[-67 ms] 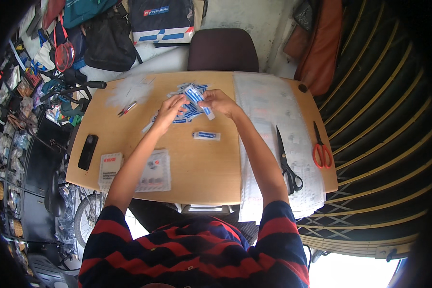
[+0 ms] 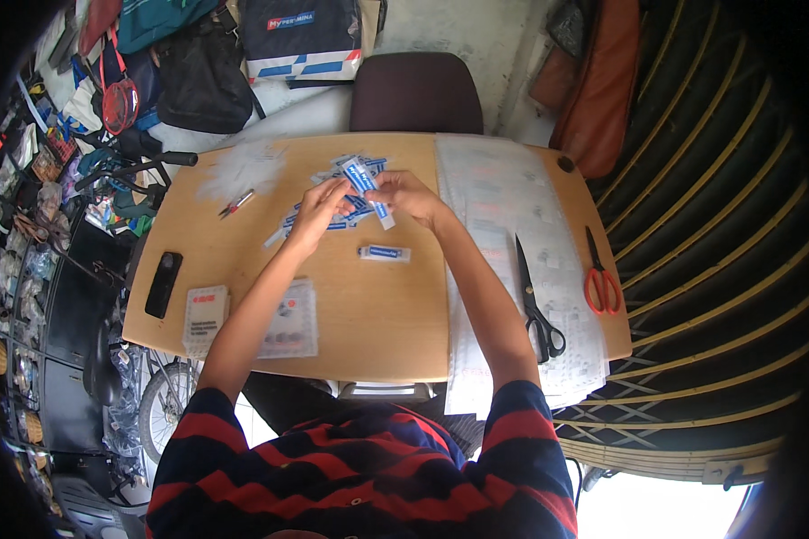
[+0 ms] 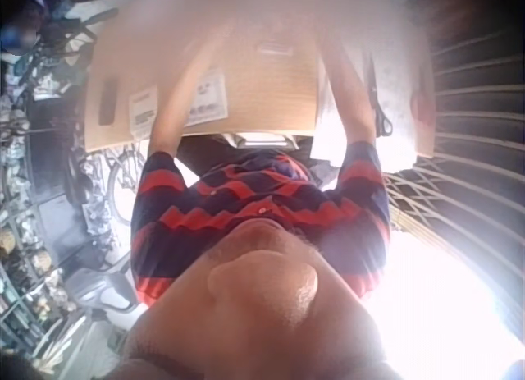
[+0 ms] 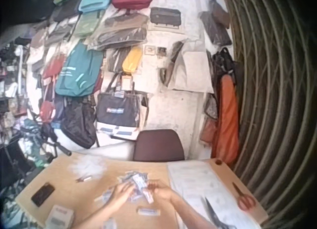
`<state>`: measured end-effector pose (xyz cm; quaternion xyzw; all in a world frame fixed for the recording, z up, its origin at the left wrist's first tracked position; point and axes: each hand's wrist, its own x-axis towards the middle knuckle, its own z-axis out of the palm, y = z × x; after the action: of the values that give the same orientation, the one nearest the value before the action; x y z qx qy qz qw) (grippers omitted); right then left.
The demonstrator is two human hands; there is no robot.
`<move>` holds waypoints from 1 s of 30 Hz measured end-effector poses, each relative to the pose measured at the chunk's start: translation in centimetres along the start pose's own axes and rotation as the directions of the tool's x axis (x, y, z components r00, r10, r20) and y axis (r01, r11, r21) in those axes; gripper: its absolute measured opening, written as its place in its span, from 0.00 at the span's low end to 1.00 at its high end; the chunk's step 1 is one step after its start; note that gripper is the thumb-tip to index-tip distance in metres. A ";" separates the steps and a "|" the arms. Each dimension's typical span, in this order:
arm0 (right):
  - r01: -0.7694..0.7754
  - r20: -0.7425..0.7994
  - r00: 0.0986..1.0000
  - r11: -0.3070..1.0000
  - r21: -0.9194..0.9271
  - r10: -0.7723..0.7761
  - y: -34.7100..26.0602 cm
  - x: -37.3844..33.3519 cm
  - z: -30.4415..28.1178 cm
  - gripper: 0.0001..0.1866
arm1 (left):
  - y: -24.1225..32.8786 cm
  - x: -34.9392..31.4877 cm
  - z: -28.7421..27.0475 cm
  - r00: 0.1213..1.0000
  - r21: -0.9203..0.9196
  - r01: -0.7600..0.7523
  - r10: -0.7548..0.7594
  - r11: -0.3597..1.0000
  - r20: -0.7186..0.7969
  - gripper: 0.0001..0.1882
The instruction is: The person sorts and organizes small blue and white stickers by hand on a wooden table. They pick up individual stickers from a pile and place them into small plastic pouches.
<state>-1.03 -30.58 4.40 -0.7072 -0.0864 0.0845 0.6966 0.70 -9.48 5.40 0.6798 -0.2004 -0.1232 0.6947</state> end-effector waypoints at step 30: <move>0.221 -0.629 0.777 0.953 0.209 -0.042 3.0 -19.6 14.0 0.24 | 0.6 -17.2 5.3 0.998 -0.141 0.042 -0.048 0.989 -0.042 0.07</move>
<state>-23.42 -21.76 1.21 -0.5856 0.1085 -0.1897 0.7806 -17.06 -6.58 4.07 0.6363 -0.1602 -0.1372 0.7421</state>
